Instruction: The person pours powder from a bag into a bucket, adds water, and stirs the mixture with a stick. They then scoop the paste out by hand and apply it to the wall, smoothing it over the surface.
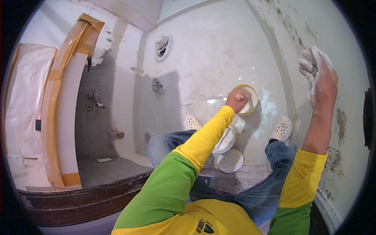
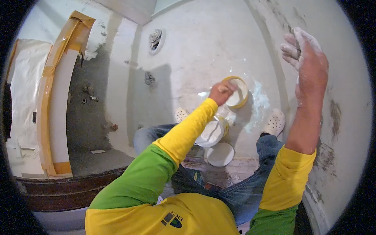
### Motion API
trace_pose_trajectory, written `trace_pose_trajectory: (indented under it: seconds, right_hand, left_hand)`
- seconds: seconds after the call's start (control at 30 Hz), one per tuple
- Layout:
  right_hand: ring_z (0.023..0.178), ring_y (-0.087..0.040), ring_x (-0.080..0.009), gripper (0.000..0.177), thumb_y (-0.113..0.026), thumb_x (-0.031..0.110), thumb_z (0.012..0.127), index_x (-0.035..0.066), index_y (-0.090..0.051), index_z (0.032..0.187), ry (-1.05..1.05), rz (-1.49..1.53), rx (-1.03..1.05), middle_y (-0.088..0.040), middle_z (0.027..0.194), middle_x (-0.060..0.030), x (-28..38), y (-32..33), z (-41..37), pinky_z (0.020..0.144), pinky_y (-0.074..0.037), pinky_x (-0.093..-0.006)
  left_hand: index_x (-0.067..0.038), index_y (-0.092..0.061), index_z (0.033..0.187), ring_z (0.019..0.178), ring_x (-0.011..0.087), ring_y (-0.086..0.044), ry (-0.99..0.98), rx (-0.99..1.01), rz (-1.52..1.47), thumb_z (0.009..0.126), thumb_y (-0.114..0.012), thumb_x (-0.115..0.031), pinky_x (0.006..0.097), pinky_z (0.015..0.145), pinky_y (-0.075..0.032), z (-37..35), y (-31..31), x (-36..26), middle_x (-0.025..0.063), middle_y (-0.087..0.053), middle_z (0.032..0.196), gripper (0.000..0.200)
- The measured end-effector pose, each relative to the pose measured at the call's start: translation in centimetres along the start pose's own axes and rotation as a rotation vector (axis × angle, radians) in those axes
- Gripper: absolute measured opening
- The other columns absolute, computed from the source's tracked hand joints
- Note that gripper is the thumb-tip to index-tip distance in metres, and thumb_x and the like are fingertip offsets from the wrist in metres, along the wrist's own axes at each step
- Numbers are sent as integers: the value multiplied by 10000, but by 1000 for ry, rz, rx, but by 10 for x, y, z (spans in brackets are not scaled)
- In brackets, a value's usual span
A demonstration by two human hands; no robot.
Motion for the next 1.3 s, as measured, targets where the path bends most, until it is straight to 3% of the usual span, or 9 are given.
trace_pose_trajectory:
  seconds: [0.2, 0.3, 0.47, 0.6, 0.73, 0.83, 1.0, 1.17, 1.3]
  right_hand:
    - [882, -615, -189, 406, -464, 245, 955, -48, -516, 1231, -5, 39, -8, -607, 1104, -167, 3, 4, -2, 783, -506, -285]
    - [876, -617, -192, 400, -467, 239, 954, -49, -515, 1228, 8, 47, -8, -609, 1097, -165, 3, 4, -1, 778, -507, -288]
    - [871, -622, -205, 390, -535, 256, 909, -29, -563, 1174, 22, 115, -21, -631, 1048, -150, 2, 11, 0, 788, -506, -309]
    - [858, -616, -196, 390, -514, 249, 925, -37, -548, 1189, 16, 109, -30, -624, 1061, -156, 10, 7, -1, 781, -504, -305]
    - [851, -608, -182, 386, -498, 244, 939, -38, -536, 1201, -3, 128, -14, -619, 1068, -154, 5, 7, 0, 779, -499, -303]
    - [850, -609, -180, 381, -502, 240, 937, -38, -539, 1195, -7, 99, -19, -620, 1062, -151, 7, 8, -2, 778, -501, -302]
    - [855, -610, -186, 383, -501, 238, 937, -41, -535, 1197, -21, 89, -18, -619, 1066, -153, 7, 3, -3, 784, -506, -307]
    - [857, -611, -185, 396, -513, 246, 931, -44, -528, 1201, 8, 96, -9, -619, 1059, -154, 9, 5, -4, 790, -508, -310]
    - [852, -610, -185, 392, -518, 246, 928, -44, -533, 1191, -4, 94, -19, -620, 1055, -154, 8, 2, -2, 790, -507, -314]
  left_hand:
    - [-28, -659, 787, 811, 200, -665, 372, 123, 354, 739, -605, 31, 285, 751, -526, 18, 39, 17, 107, -701, 871, 94]
    - [-30, -661, 812, 822, 199, -663, 103, 84, 272, 741, -600, 39, 290, 754, -528, 14, 17, 14, 112, -699, 902, 116]
    - [-48, -662, 767, 777, 235, -662, 346, 281, -36, 742, -600, -33, 305, 722, -520, 8, 14, 32, 97, -691, 811, 68]
    - [-30, -636, 794, 835, 177, -652, 29, 157, 298, 757, -619, 43, 287, 774, -521, 26, 15, 10, 88, -696, 909, 83]
    - [-1, -638, 770, 815, 179, -649, 332, 262, -183, 723, -639, 22, 275, 736, -522, -2, -4, 22, 102, -696, 894, 52]
    - [2, -664, 792, 772, 185, -660, 390, 225, 171, 703, -615, 13, 274, 703, -532, 19, 41, 20, 117, -698, 858, 102]
    - [-71, -665, 788, 816, 185, -660, 48, 125, 167, 730, -658, -28, 297, 741, -519, 12, 3, 0, 74, -695, 847, 72]
    - [-2, -659, 773, 770, 167, -658, 438, 268, -53, 701, -630, 39, 290, 681, -527, 16, 39, 31, 117, -696, 850, 88]
    - [0, -665, 786, 880, 182, -652, 213, 107, 115, 710, -611, 46, 290, 796, -518, 31, 41, 14, 125, -698, 908, 104]
Point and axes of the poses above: each hand's wrist, its own z-axis towards the middle knuckle, its own y-axis out of the back of the hand, x = y × z, the point moved 7 cm from there along z, towards the middle knuckle
